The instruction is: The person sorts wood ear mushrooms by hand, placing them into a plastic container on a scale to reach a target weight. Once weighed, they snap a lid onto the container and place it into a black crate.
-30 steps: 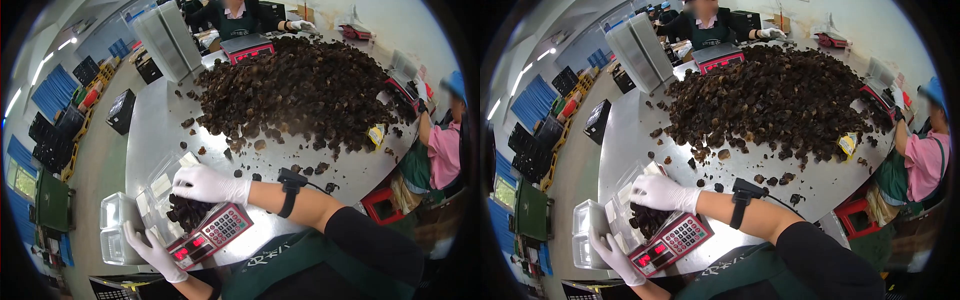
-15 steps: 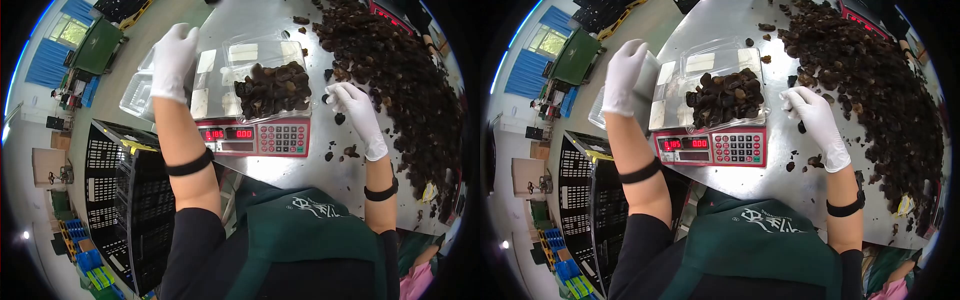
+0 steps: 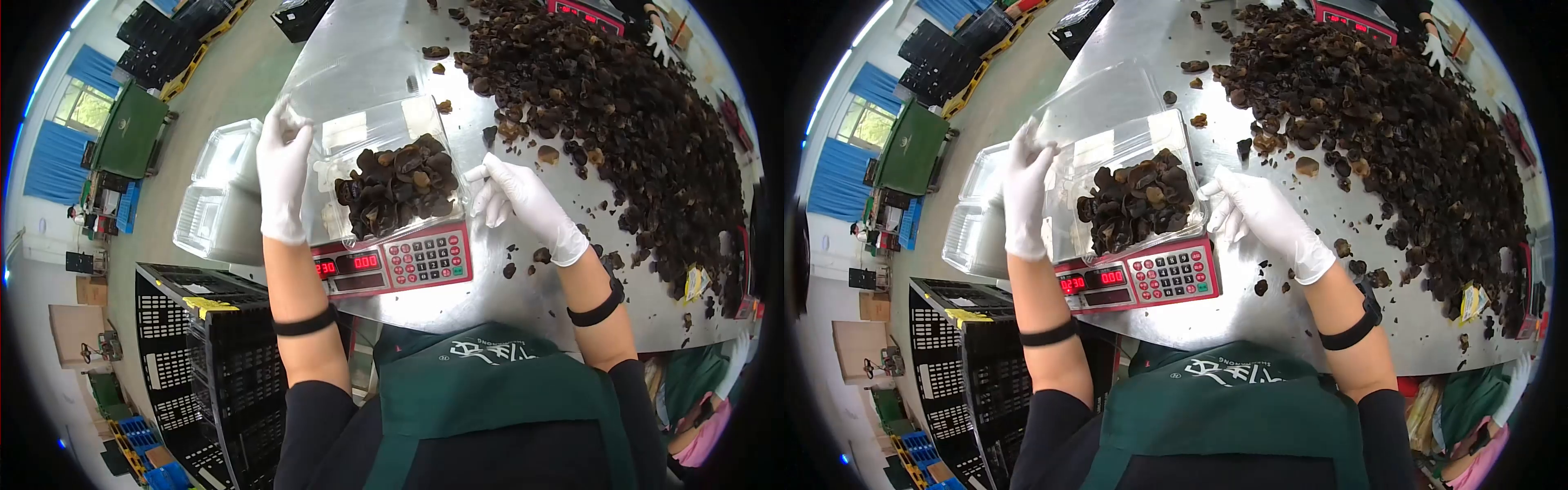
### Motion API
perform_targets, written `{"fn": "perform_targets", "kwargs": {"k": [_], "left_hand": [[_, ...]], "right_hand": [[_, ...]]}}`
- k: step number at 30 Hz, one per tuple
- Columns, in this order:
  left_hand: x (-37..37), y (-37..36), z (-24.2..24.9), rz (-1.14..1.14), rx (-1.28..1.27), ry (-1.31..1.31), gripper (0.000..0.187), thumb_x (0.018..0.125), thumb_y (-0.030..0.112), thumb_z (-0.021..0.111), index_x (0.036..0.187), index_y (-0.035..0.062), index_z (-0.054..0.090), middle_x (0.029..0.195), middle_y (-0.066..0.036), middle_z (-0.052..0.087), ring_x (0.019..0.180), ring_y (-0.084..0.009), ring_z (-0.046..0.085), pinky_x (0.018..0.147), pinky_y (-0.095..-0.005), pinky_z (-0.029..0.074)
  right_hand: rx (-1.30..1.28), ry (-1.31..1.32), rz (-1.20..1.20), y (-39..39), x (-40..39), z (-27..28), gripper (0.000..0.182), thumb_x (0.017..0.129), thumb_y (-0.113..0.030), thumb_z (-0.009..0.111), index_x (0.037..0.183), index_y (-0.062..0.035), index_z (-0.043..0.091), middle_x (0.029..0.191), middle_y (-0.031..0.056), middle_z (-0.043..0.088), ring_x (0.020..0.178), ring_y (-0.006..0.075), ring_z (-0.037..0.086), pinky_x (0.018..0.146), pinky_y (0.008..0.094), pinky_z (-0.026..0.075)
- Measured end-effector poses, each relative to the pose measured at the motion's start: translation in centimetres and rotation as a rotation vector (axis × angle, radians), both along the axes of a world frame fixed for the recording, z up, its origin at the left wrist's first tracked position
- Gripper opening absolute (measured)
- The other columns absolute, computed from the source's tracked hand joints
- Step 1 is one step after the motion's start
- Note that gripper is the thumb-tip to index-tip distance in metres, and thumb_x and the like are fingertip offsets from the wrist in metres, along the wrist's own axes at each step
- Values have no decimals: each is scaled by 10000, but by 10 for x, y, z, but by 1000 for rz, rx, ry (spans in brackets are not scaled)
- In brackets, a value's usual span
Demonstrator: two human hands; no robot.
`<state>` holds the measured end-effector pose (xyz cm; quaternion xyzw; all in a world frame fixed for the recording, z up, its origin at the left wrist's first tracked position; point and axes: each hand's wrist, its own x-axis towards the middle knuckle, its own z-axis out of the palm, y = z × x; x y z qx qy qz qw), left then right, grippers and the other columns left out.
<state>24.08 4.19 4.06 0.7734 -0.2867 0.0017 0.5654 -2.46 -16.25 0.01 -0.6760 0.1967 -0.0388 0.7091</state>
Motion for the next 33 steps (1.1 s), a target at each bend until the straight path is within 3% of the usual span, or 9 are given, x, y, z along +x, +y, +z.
{"fn": "perform_targets", "kwargs": {"k": [4,7,10,12,14,17,22,29,33], "left_hand": [[-68,43,23,-160,185,-238,485,798,-87,542,1241,75,655,1226,-92,621,1144,-208,576,995,-321,450],[-98,70,9,-197,354,-333,589,730,-146,482,1232,102,669,1256,-139,571,1229,-283,533,1084,-356,407],[-109,80,-18,-181,299,-222,444,879,-95,551,1289,56,630,1230,-76,556,1053,-148,613,907,-270,493],[-114,83,-31,-38,270,30,594,937,-7,582,1496,69,398,1097,-68,586,836,-113,621,719,-248,520],[-109,87,-30,-171,141,525,603,959,72,570,1521,39,353,927,-73,625,683,-103,614,578,-216,477],[-112,77,-26,-261,29,627,632,960,127,560,1533,13,318,777,-48,631,565,-93,585,478,-183,395],[-131,79,-29,-235,-178,632,642,953,100,535,1539,14,287,742,-58,662,532,-68,572,457,-160,349],[-186,97,7,-250,-358,741,777,901,-28,497,1586,78,145,753,-101,656,532,-133,610,496,-214,457],[-206,112,16,-330,-384,719,761,964,23,515,1597,117,102,813,-85,664,585,-111,619,544,-221,482]], "right_hand": [[70,21,-3,2,3,9,606,1071,-511,365,1303,1,591,803,78,704,593,125,662,552,216,521],[87,27,41,6,6,13,602,1069,-493,381,1416,-15,499,818,87,706,593,137,668,561,220,533],[42,16,88,12,6,9,566,1053,-397,424,1484,-30,422,832,96,704,607,142,668,571,224,541],[-6,-28,93,18,9,5,554,1022,-235,488,1525,-38,365,851,105,702,641,139,669,587,229,549],[64,10,92,15,13,8,579,987,-162,508,1532,-38,356,862,106,700,657,126,662,604,227,548],[99,-17,167,14,17,4,593,993,-152,509,1524,24,314,888,139,710,644,149,683,574,235,547],[78,-113,70,30,2,7,584,977,-113,524,1525,-9,354,796,88,692,610,102,625,555,218,506],[21,-88,-179,67,-43,49,631,911,-48,537,1510,24,351,816,109,699,563,80,589,478,198,441],[-6,-177,-319,83,-56,63,651,858,25,471,1502,35,375,699,-7,547,491,50,492,432,184,382]]}}
